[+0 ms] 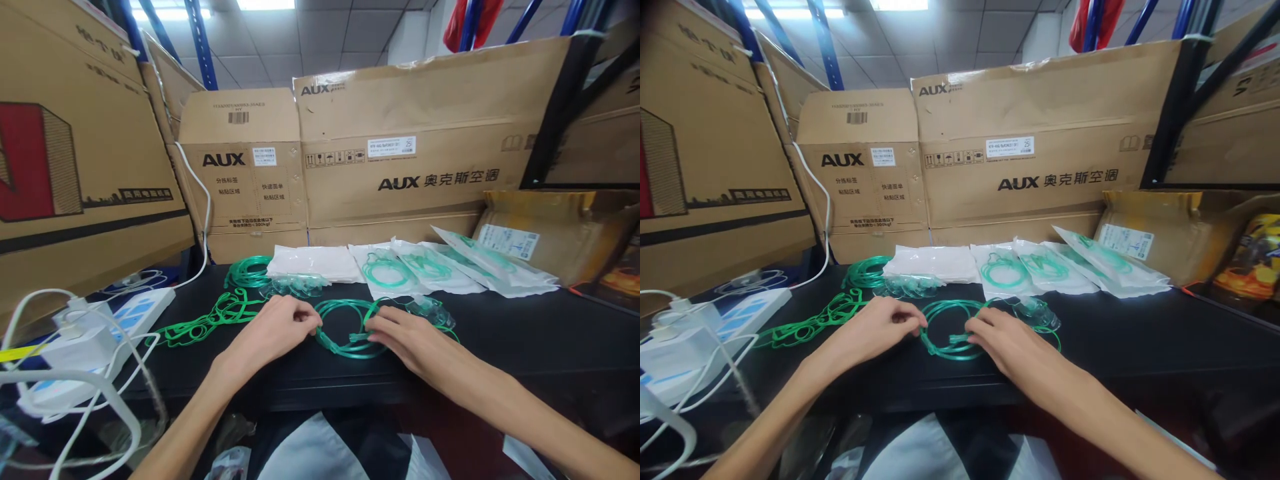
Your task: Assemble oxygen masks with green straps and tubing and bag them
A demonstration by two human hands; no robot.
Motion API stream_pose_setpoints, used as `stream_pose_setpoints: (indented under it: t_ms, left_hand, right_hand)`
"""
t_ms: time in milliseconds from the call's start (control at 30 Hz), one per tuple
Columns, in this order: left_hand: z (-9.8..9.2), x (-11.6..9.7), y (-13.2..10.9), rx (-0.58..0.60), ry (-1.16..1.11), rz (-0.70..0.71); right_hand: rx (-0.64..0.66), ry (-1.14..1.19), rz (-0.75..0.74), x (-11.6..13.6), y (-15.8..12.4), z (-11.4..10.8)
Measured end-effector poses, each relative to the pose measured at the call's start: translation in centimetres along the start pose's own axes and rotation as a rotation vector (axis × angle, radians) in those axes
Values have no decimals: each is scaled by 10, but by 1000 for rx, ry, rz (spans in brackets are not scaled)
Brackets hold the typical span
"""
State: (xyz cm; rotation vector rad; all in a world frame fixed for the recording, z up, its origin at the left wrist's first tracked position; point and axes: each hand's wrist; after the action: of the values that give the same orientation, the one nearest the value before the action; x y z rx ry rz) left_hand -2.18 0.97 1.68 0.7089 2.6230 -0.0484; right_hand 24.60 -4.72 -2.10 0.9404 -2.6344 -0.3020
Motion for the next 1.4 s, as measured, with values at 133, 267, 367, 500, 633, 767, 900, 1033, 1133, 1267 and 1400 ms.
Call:
stream_pose_setpoints:
  t_ms: [133, 267, 367, 500, 633, 767, 900, 1033, 1133, 1267, 1400]
  left_hand:
    - [4, 5, -14, 10, -70, 50]
    - [9, 7, -15, -43, -116, 153]
    - [14, 5, -10, -82, -112, 191]
    - [18, 4, -4, -38, -104, 192]
    - [18, 4, -2, 56, -160, 205]
    - [19, 3, 0, 101, -182, 303]
    - [20, 4, 1, 123, -219, 334]
    - [21, 4, 0, 110, -241, 320]
    - [22, 2, -1, 79, -211, 307]
    - [22, -2, 0, 40, -202, 302]
    - [20, -2, 2, 32, -230, 293]
  right_hand:
    - [-31, 67, 8, 6, 21, 4]
    - [-19, 146, -45, 9, 31, 11]
    - [-3, 185, -113, 10, 29, 8]
    - [-252, 162, -8, -7, 8, -11]
    - [-372, -32, 357, -47, -19, -20]
    - [-245, 27, 558, -73, -30, -15]
    - [-436, 108, 589, -66, -25, -41]
    - [-953, 151, 514, -38, -17, -90]
    - [-831, 205, 448, -24, -14, -100]
    - [-236, 297, 408, -25, -5, -70]
    - [31, 422, 340, -26, 6, -40]
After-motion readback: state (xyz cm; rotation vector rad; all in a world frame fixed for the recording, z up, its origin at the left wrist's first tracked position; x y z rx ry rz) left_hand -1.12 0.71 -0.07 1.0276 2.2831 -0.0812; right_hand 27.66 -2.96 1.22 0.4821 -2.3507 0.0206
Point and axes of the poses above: each hand's wrist, its own y-axis towards the middle knuckle, its own z-axis out of the palm, x = y × z, and after that the axes turned 7 degrees about x, right-handed
